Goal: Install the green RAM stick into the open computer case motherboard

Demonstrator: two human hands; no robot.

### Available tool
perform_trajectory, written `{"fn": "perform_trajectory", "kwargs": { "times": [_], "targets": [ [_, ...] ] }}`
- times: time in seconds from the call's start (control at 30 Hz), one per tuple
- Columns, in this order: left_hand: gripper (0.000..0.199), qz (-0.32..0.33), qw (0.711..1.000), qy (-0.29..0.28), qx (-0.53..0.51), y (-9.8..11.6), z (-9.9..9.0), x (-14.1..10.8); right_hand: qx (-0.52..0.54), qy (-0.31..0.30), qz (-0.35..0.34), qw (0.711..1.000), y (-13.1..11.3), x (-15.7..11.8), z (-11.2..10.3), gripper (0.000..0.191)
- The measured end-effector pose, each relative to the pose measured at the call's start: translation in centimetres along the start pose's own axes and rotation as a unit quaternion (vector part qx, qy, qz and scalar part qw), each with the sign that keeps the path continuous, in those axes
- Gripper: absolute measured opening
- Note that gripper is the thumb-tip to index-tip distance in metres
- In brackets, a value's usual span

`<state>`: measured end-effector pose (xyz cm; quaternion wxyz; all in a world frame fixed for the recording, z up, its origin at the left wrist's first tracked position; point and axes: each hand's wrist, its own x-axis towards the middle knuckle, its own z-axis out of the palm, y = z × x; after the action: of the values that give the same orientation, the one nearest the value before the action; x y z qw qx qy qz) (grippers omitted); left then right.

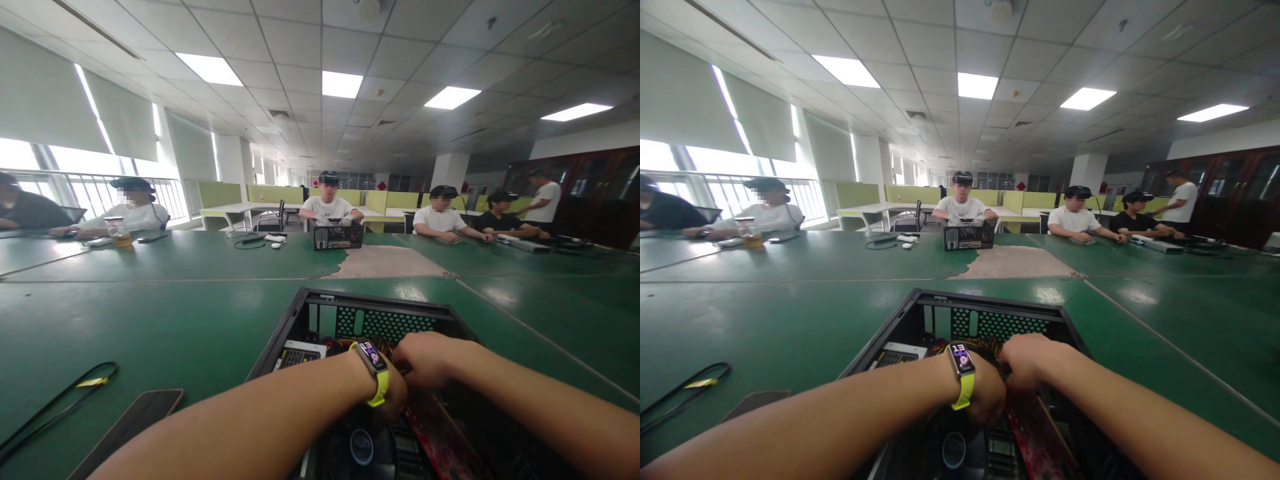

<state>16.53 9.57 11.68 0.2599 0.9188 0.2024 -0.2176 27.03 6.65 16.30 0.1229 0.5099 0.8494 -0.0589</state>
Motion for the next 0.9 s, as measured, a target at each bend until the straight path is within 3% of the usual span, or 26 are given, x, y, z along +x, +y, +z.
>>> {"fn": "perform_trajectory", "kwargs": {
  "times": [0.1,0.17,0.27,0.43,0.5,0.63,0.7,0.83,0.9],
  "targets": [
    [0.029,-0.012,1.000,-0.008,0.014,-0.5,0.4,-0.1,-0.030,-0.011,0.006,0.999,-0.3,1.7,3.0,0.026],
    [0.031,0.008,1.000,-0.004,0.028,-0.6,0.1,-1.2,-0.044,-0.004,0.012,0.999,-0.1,1.9,3.9,0.030],
    [0.032,0.050,0.997,0.011,0.057,-0.1,-0.6,-2.8,-0.067,-0.016,0.056,0.996,0.1,1.6,3.3,0.033],
    [0.026,0.024,0.993,0.024,0.113,1.4,-1.6,-5.2,-0.078,-0.029,0.134,0.988,-0.1,0.3,1.2,0.027],
    [0.025,0.000,0.990,0.023,0.138,1.9,-2.5,-6.4,-0.101,-0.042,0.172,0.979,0.3,0.0,0.9,0.026],
    [0.026,-0.108,0.985,0.000,0.137,1.8,-4.6,-8.6,-0.129,-0.118,0.222,0.959,1.6,0.6,1.7,0.021],
    [0.023,-0.138,0.987,-0.045,0.076,1.3,-4.9,-8.8,-0.132,-0.140,0.235,0.953,1.8,0.9,2.1,0.025],
    [0.023,-0.184,0.969,-0.162,-0.022,0.5,-3.7,-7.5,-0.128,-0.123,0.208,0.962,0.8,0.8,1.9,0.021],
    [0.024,-0.180,0.979,-0.091,0.014,0.5,-3.4,-7.0,-0.116,-0.102,0.191,0.969,0.3,0.3,1.2,0.015]
  ]
}}
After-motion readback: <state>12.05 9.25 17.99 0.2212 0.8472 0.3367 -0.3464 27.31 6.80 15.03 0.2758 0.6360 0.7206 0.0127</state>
